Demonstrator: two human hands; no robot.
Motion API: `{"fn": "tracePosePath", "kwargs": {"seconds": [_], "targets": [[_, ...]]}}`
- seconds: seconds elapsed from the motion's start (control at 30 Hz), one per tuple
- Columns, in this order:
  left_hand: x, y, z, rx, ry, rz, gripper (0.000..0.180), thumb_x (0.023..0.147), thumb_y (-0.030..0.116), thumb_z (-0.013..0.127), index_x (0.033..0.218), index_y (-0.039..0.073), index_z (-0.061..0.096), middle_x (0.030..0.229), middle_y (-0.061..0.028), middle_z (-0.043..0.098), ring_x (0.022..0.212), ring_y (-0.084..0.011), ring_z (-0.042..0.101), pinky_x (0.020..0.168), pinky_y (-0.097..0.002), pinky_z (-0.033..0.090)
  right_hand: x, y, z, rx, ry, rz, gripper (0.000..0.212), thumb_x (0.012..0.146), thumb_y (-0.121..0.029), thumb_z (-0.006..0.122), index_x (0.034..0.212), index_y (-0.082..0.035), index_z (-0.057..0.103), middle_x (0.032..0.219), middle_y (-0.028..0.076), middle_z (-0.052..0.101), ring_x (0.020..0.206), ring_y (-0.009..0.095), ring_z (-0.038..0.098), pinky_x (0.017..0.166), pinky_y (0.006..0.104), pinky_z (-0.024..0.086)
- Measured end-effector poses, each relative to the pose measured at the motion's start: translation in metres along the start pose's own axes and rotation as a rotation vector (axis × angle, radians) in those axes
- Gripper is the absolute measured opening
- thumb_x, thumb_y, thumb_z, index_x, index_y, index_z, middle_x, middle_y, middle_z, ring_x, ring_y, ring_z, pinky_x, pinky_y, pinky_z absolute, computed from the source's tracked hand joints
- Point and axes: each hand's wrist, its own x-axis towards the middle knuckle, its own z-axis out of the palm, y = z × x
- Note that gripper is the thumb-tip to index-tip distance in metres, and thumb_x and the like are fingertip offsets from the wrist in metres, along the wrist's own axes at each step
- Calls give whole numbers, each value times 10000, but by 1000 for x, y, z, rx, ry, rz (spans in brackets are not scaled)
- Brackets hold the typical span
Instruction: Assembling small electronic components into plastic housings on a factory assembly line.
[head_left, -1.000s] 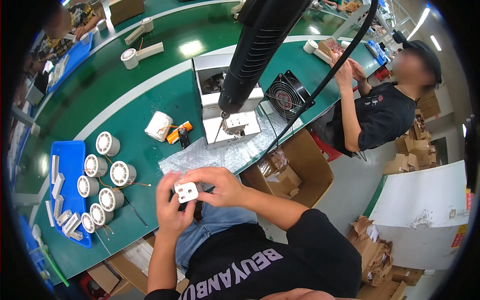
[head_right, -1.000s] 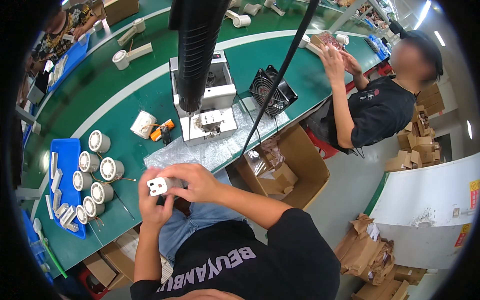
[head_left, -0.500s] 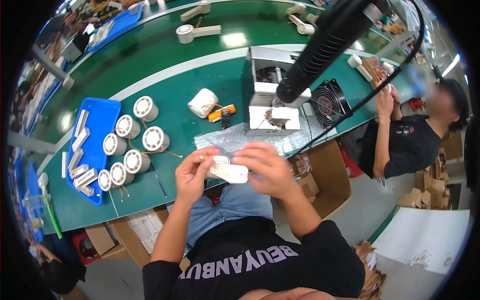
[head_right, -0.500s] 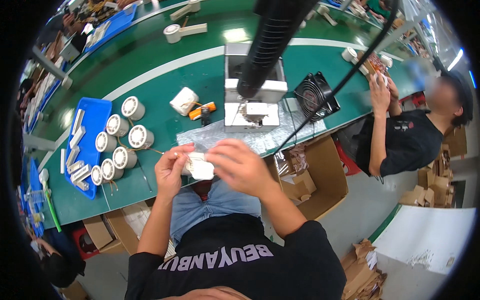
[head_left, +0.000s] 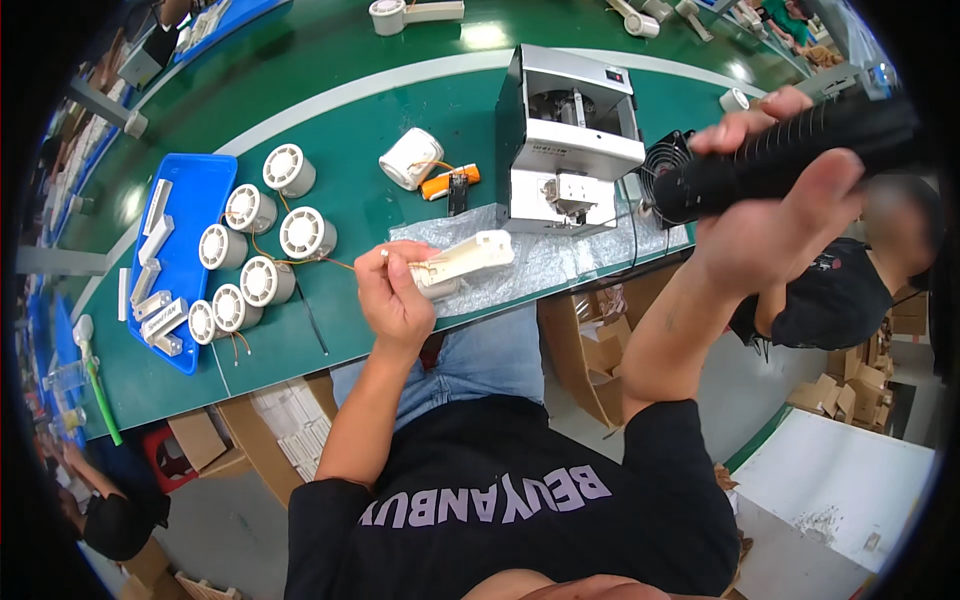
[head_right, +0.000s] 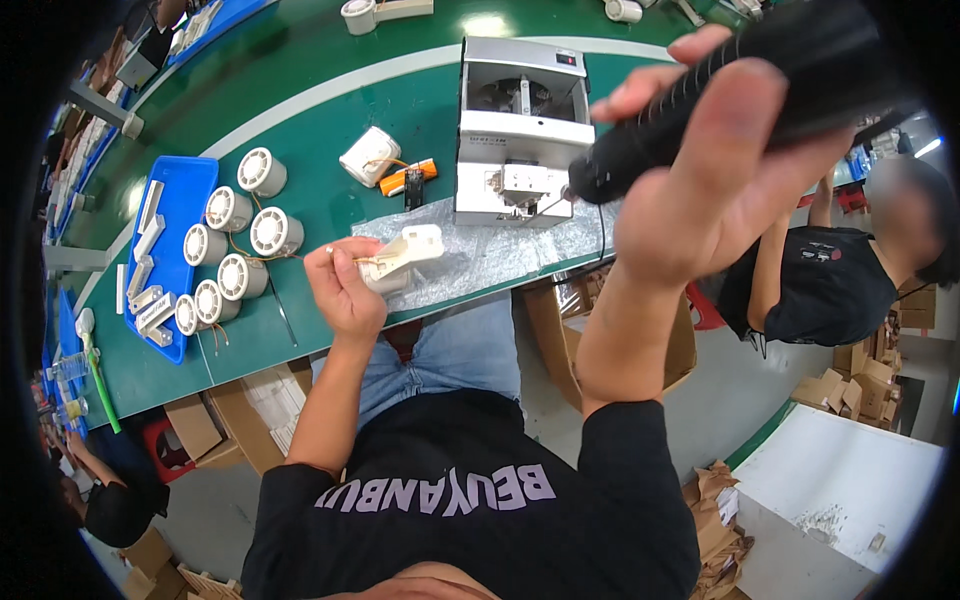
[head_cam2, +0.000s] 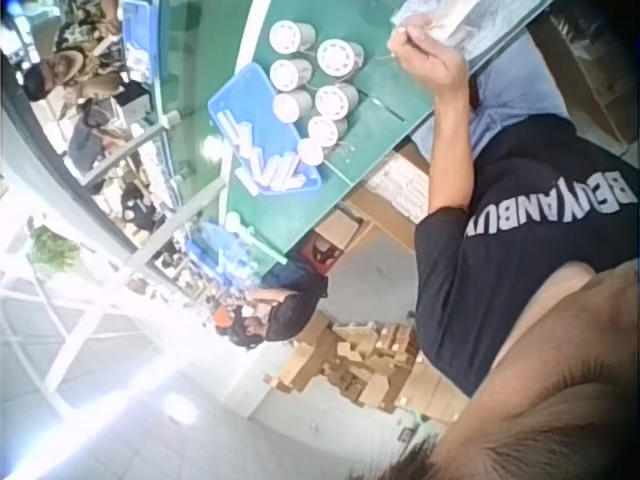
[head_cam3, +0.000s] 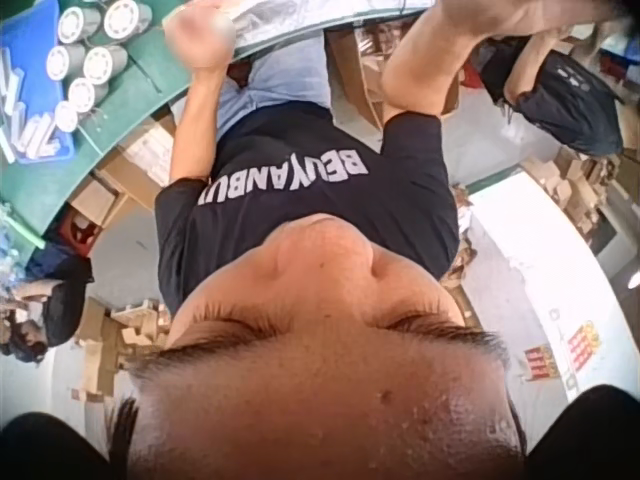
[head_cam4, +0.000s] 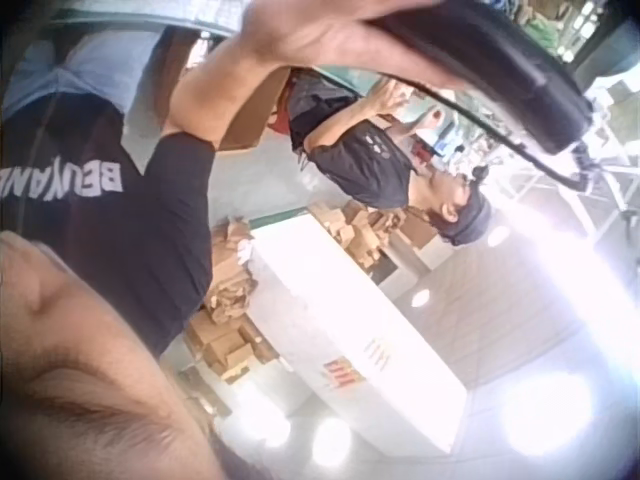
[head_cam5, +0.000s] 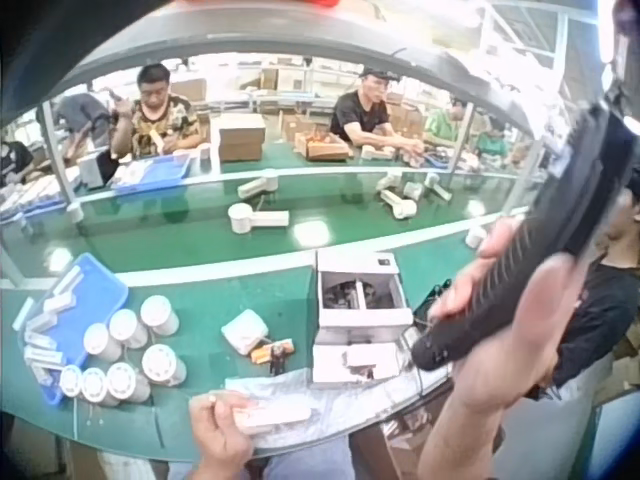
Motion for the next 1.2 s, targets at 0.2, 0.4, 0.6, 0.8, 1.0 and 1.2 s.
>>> {"fn": "tracePosePath", "kwargs": {"seconds": [0.2, 0.4, 0.6, 0.8, 1.0, 1.2], "targets": [[3, 0, -13, 129, -125, -41, 156, 1025, 59, 428, 938, -24, 528, 913, -153, 640, 864, -216, 607, 832, -330, 484, 12, 29, 60, -131, 101, -27, 303, 1070, -255, 463, 1273, -30, 468, 800, 49, 546, 540, 89, 535, 492, 207, 453], [10, 3, -7, 36, -116, 93, 52, 857, 53, 638, 876, 18, 604, 883, -128, 684, 811, -268, 634, 751, -363, 507, -2, 23, 27, -172, -103, 128, 427, 1046, -428, 466, 1183, -26, 422, 915, 154, 608, 610, 207, 594, 538, 356, 539], [8, 4, -7, 63, -142, 82, 334, 664, 82, 846, 923, 43, 638, 887, -104, 684, 851, -280, 634, 765, -366, 503, -16, -19, 21, 587, -220, 365, 903, 910, -761, 429, 1376, 12, 401, 992, 156, 508, 677, 194, 550, 581, 332, 466], [6, 7, -12, 117, -200, 54, 411, 613, 133, 904, 942, 64, 668, 967, -90, 661, 857, -270, 651, 770, -358, 520, -27, -10, 41, 468, -104, 388, 943, 841, -844, 408, 1169, 38, 455, 972, 146, 498, 664, 193, 546, 575, 335, 459], [5, 4, -12, 75, -175, -42, 386, 628, 125, 901, 942, 70, 685, 993, -81, 647, 871, -249, 668, 749, -338, 545, -36, 2, 58, 340, -7, 404, 1017, 772, -928, 386, 963, 64, 508, 951, 137, 488, 652, 192, 541, 569, 338, 452], [5, 4, -10, 53, -142, -67, 359, 646, 101, 886, 937, 62, 680, 983, -90, 650, 868, -250, 674, 744, -332, 547, -43, 9, 66, 423, -12, 418, 1007, 779, -923, 388, 948, 60, 521, 930, 135, 491, 649, 193, 555, 552, 319, 452]]}}
